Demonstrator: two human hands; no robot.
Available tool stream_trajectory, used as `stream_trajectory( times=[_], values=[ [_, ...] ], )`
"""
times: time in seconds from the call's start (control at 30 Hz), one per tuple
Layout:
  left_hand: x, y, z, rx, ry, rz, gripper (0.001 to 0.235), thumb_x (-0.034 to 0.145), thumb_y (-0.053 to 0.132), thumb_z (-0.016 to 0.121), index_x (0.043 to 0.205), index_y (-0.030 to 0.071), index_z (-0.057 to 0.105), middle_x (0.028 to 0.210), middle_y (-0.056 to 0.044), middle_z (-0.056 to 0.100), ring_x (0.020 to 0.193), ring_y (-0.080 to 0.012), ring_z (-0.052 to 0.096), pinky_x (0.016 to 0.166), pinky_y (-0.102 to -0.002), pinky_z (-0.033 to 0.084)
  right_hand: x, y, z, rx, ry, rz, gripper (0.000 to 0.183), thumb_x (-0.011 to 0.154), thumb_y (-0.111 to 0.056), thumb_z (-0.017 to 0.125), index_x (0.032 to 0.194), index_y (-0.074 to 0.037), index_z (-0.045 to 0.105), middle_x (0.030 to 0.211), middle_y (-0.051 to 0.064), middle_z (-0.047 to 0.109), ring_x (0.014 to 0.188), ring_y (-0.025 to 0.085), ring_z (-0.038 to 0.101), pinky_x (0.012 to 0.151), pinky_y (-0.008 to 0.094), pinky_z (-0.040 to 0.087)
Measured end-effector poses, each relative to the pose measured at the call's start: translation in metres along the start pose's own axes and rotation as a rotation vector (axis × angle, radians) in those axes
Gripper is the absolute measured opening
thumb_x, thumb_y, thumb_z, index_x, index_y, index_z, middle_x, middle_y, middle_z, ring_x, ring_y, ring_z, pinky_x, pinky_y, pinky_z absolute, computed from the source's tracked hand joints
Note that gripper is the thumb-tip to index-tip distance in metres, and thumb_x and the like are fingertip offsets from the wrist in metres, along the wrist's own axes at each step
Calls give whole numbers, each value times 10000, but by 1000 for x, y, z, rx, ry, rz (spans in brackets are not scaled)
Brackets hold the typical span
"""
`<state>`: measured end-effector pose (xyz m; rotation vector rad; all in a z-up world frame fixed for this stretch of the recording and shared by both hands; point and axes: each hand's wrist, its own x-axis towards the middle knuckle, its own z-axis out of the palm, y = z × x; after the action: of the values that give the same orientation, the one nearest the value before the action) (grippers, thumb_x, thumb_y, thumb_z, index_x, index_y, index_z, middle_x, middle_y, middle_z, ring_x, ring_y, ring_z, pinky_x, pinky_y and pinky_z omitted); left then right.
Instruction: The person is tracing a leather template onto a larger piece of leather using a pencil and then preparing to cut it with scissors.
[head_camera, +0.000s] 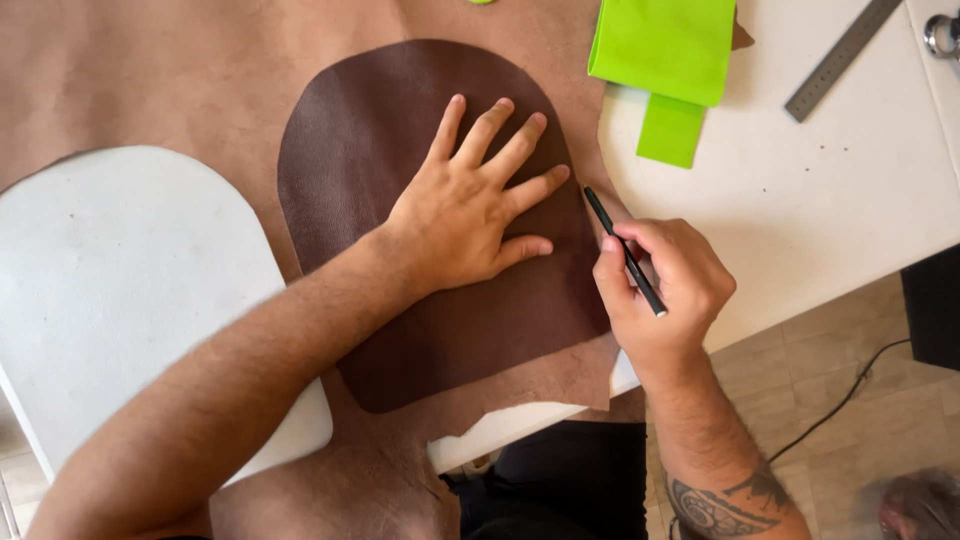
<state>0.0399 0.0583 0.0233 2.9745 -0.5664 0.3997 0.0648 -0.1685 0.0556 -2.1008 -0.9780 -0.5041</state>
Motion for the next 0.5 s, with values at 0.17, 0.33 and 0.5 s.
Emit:
stream_trajectory(
  times=[0.17,0.33,0.5],
  values=[
    [2,2,0,-64,-33,-16,743,982,774,394,1524,296,565,1635,-166,403,1519,-486,203,1162,-762,155,-4,6,1,-75,-14,-27,29,979,33,677,954,31,691,877,123,730,750,292,664,765,420,483],
    [-1,0,0,-96,12,-26,736,983,781,397,1516,304,573,1647,-185,345,1509,-505,191,1144,-790,181,-4,7,5,-72,-24,-31,26,980,40,692,959,26,684,876,126,721,752,294,656,775,424,465],
    [-1,0,0,-97,11,-28,741,991,783,373,1526,308,564,1654,-205,324,1514,-501,185,1153,-781,176,-2,6,3,-74,-42,-41,30,975,56,694,966,29,687,893,122,729,776,294,671,785,421,459]
  ],
)
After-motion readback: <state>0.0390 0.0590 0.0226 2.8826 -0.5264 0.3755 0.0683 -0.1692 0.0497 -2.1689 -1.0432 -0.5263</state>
